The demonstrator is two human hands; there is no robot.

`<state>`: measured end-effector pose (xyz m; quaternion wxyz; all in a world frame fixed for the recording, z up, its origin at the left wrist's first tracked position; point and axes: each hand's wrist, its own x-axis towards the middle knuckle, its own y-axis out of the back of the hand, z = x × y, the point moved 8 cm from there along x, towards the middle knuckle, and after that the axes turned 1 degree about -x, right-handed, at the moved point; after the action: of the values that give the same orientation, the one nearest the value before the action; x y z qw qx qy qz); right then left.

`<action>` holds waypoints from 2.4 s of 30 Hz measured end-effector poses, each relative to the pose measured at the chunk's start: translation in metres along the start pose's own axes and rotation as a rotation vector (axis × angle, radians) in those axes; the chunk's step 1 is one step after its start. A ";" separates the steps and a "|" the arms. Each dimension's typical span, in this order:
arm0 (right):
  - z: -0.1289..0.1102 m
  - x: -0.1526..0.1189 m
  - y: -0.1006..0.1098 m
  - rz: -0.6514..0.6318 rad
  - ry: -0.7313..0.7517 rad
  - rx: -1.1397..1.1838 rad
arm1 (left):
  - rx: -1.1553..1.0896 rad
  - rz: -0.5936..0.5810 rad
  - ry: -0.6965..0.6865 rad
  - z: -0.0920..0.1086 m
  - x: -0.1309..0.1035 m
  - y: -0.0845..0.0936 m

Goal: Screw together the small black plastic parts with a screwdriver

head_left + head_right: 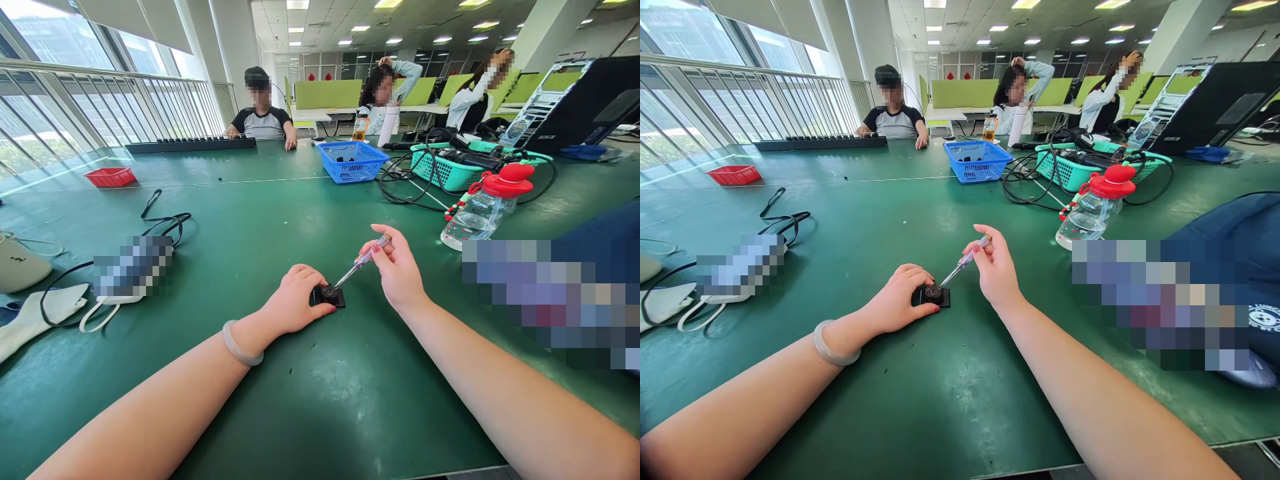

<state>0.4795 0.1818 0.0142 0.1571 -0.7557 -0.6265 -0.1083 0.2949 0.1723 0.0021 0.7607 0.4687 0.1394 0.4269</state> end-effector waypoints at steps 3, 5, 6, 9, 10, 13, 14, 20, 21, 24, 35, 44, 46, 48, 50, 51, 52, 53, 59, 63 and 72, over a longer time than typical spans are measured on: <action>0.000 0.001 0.005 0.047 0.018 -0.042 | -0.008 0.010 -0.006 0.000 0.000 0.000; 0.003 0.002 0.008 0.069 0.003 -0.057 | -0.011 0.009 -0.010 -0.001 0.000 0.000; 0.005 0.002 0.009 0.076 -0.010 -0.056 | -0.010 0.008 -0.012 -0.001 0.000 0.000; 0.009 0.002 0.012 0.101 -0.038 -0.051 | 0.001 0.016 -0.022 0.000 0.000 0.000; 0.010 0.002 0.013 0.110 -0.040 -0.054 | 0.003 0.022 -0.026 0.000 0.000 0.000; 0.013 0.002 0.013 0.111 -0.057 -0.058 | 0.000 0.036 -0.036 0.000 -0.001 0.001; 0.014 0.002 0.012 0.102 -0.069 -0.052 | 0.000 0.038 -0.037 0.000 -0.001 0.001; 0.016 0.002 0.014 0.132 -0.115 -0.003 | 0.013 0.040 -0.027 0.001 -0.001 0.001; 0.015 0.002 0.015 0.141 -0.120 0.002 | 0.014 0.039 -0.024 0.001 -0.001 0.002; 0.015 0.002 0.015 0.140 -0.142 0.005 | 0.018 0.046 -0.009 0.000 0.000 0.003; 0.007 0.002 0.002 0.033 -0.054 0.040 | 0.064 0.108 0.083 -0.012 0.001 0.007; -0.019 -0.009 -0.005 0.017 0.111 0.025 | 0.074 0.113 0.104 -0.012 0.000 0.008; -0.023 -0.010 -0.001 0.055 0.139 0.025 | 0.080 0.114 0.099 -0.012 0.000 0.008; -0.024 -0.010 0.002 0.078 0.146 0.017 | 0.078 0.111 0.093 -0.012 0.001 0.008; -0.021 -0.009 0.003 0.076 0.126 0.001 | 0.072 0.104 0.093 -0.012 0.001 0.007; -0.019 -0.009 0.003 0.069 0.111 -0.009 | 0.068 0.099 0.093 -0.012 0.001 0.007; -0.017 -0.008 0.003 0.062 0.098 -0.019 | 0.064 0.092 0.094 -0.012 0.001 0.007; -0.016 -0.007 0.003 0.055 0.090 -0.028 | 0.060 0.084 0.095 -0.012 0.001 0.006; -0.017 -0.002 0.004 -0.004 0.143 -0.032 | 0.060 0.045 0.097 -0.011 0.001 0.004; -0.027 -0.003 0.001 -0.080 0.209 -0.072 | 0.055 0.044 0.086 -0.011 0.002 0.003; -0.011 0.005 -0.003 -0.149 0.058 0.027 | -0.009 0.043 0.078 -0.011 0.002 0.006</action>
<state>0.4777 0.1826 0.0267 0.1769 -0.7012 -0.6777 -0.1332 0.2861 0.1818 0.0013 0.7474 0.4514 0.1569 0.4616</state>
